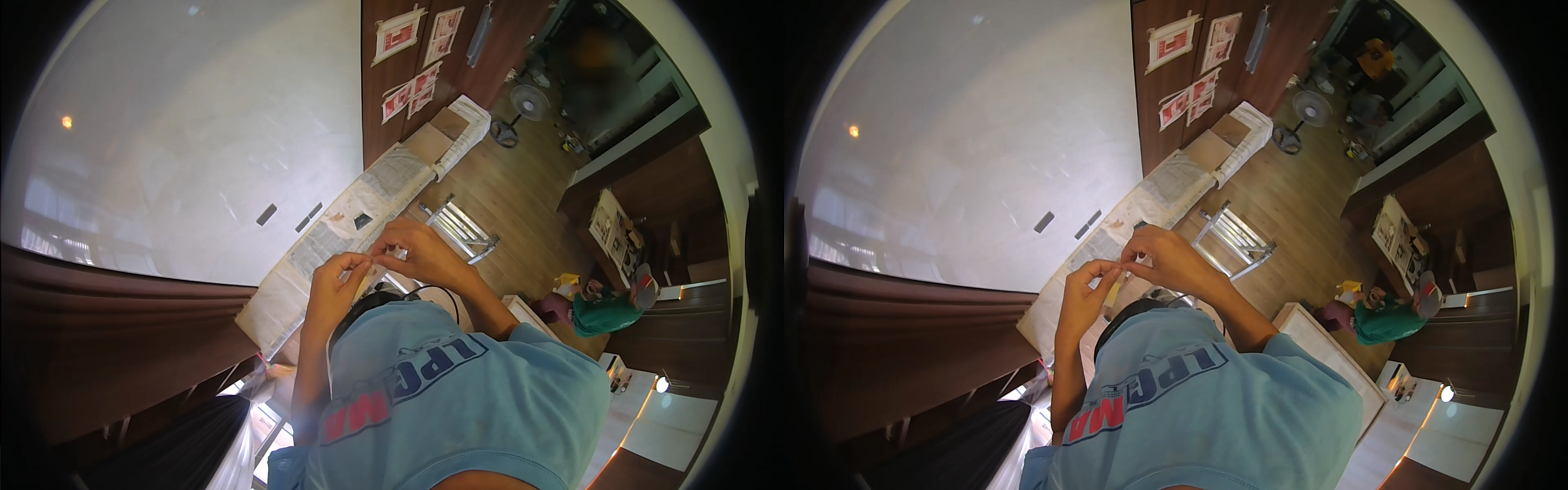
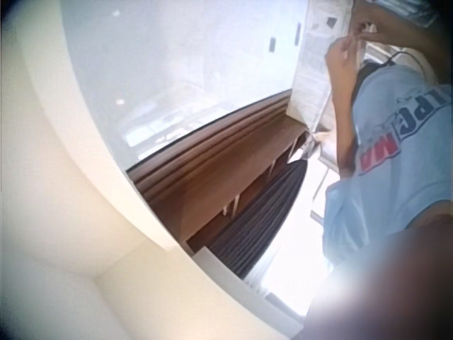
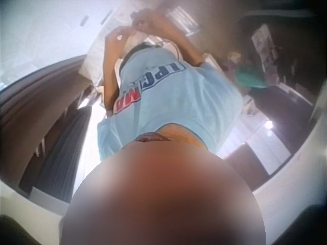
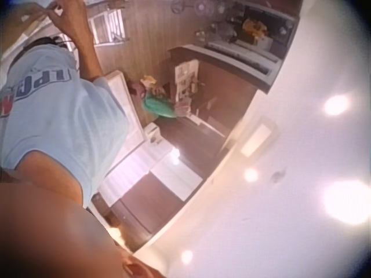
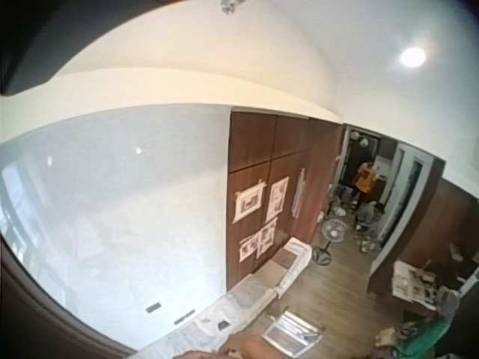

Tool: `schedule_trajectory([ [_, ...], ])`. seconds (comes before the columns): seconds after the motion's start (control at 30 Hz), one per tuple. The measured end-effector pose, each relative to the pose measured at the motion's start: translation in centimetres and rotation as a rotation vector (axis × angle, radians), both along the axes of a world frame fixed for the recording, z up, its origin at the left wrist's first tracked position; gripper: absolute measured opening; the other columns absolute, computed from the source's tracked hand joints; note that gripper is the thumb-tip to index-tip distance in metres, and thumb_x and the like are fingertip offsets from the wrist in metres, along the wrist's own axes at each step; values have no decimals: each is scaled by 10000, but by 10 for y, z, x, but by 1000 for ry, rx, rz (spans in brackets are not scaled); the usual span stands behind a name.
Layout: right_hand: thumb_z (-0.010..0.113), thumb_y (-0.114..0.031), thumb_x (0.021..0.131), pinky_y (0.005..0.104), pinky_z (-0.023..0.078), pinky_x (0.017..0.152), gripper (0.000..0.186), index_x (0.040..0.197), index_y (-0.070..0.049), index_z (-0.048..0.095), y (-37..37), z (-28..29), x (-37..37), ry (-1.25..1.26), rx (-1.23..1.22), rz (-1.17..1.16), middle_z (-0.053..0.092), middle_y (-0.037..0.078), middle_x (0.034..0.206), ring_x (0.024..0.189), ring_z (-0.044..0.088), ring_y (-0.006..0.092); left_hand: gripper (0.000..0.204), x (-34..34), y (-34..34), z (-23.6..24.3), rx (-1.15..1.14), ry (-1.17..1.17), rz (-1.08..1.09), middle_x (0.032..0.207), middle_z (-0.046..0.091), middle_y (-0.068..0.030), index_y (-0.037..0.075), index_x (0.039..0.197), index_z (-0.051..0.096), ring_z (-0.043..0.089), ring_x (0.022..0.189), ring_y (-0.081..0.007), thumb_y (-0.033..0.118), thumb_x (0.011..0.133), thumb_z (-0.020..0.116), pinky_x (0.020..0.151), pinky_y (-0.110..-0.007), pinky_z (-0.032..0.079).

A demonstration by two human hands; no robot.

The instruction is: The person applies a large white sheet to a wall, smoothing it with their hands to remove air bubbles and ensure adhesion. They adjust the edges and continue smoothing the surface while another person works in the background.

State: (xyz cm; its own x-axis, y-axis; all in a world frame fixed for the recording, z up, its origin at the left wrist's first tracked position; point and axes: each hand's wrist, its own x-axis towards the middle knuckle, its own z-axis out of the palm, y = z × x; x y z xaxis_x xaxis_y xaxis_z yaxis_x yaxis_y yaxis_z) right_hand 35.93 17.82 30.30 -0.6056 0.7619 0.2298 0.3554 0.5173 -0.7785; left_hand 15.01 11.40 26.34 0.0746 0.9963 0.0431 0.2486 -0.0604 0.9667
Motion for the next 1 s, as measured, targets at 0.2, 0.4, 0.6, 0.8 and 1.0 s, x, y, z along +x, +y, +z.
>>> schedule_trajectory([
  [0.2,783,-152,864,406,529,790,119,912,-61,724,1,-10,1,6,33,11,685,111,892,887,660,303,179,2,-1,-3,48,68,0,899,738,-99,-49,1001,716,656,865,-133,128,986,696,827,-297,513],
  [0.4,749,-162,904,417,521,798,137,927,-41,689,-1,-11,3,-30,7,60,674,122,906,883,654,310,182,2,1,-7,-28,49,-16,859,705,-109,-33,950,684,646,824,-174,140,1001,671,790,-327,505],
  [0.6,702,-165,941,427,509,780,147,978,-42,631,-6,-12,6,101,-45,73,645,122,911,865,639,323,207,1,3,-12,-124,-106,-22,821,653,-31,-14,924,654,568,791,-88,158,1037,628,741,-257,463],
  [0.8,666,-184,980,433,502,812,162,1038,-48,600,-10,-19,3,157,26,105,622,123,978,919,623,323,209,0,2,-16,-266,-372,-29,804,644,-25,13,947,651,563,754,-81,188,1056,614,744,-238,445],
  [1.0,650,-154,996,416,507,805,128,1058,-56,596,-16,-14,-2,275,2,68,623,110,979,921,634,303,176,-11,3,-22,-304,-514,26,852,623,-27,29,972,634,573,826,-111,183,1054,613,781,-280,472],
])
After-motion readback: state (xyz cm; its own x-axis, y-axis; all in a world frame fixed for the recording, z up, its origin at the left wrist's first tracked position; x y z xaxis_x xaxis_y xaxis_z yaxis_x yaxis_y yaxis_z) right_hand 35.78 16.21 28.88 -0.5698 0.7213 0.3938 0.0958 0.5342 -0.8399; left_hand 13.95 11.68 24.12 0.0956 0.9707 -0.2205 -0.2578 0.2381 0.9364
